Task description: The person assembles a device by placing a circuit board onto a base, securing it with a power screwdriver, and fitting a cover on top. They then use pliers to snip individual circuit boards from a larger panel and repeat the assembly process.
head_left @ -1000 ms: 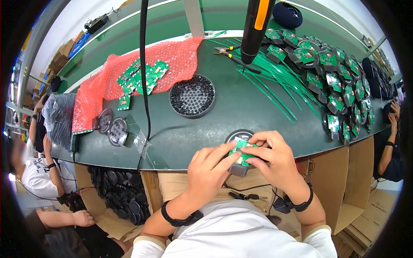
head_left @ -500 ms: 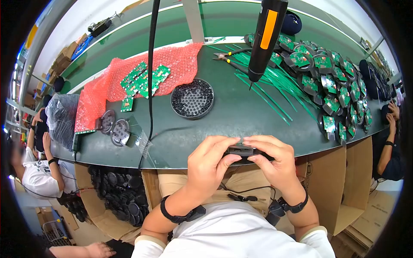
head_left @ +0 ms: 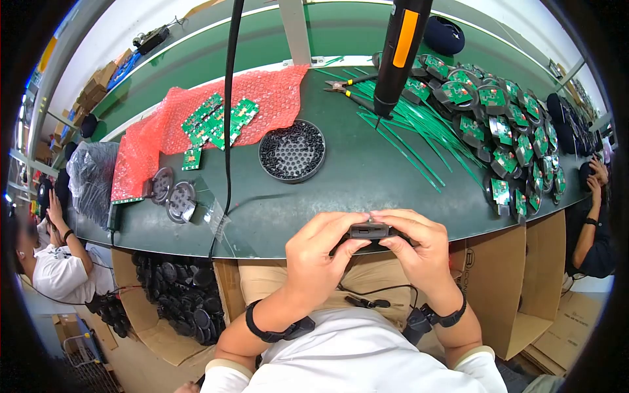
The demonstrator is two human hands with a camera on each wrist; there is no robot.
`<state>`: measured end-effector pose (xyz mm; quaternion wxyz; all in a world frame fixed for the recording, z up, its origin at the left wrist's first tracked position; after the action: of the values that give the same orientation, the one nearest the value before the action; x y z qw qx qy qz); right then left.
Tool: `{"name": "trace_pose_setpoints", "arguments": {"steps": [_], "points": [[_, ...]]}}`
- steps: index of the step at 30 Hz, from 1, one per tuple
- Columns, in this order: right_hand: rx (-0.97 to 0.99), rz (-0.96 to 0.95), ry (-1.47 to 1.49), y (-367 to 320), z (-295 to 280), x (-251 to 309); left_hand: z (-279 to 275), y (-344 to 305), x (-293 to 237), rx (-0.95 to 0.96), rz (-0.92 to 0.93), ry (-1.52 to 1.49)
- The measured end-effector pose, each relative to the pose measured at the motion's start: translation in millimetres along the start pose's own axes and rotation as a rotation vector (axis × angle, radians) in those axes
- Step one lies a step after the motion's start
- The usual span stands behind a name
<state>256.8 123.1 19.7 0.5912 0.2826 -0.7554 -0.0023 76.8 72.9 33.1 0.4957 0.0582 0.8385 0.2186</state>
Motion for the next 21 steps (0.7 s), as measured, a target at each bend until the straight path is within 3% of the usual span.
{"name": "trace_pose_setpoints", "arguments": {"steps": [12,14,21], "points": [[-0.017,0.072,0.111,-1,0,0,0,-2,-2,0.0,0.027,0.068],[0.035,-0.015,-0.098,3,-1,11,-1,-2,-2,0.01,0.003,0.072],[0.065,-0.047,-0.173,4,-2,18,2,-1,-6,-0.005,0.049,0.138]]}}
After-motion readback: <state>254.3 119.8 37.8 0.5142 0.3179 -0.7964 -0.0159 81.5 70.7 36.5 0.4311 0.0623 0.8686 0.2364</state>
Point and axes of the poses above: each hand's wrist, its own y-axis towards the middle knuckle, its own z-axis out of the palm, x = y × z, the point moved 4 cm from there along y, towards the middle knuckle, and after that the axes turned 3 degrees about y, right-handed, at the moved point
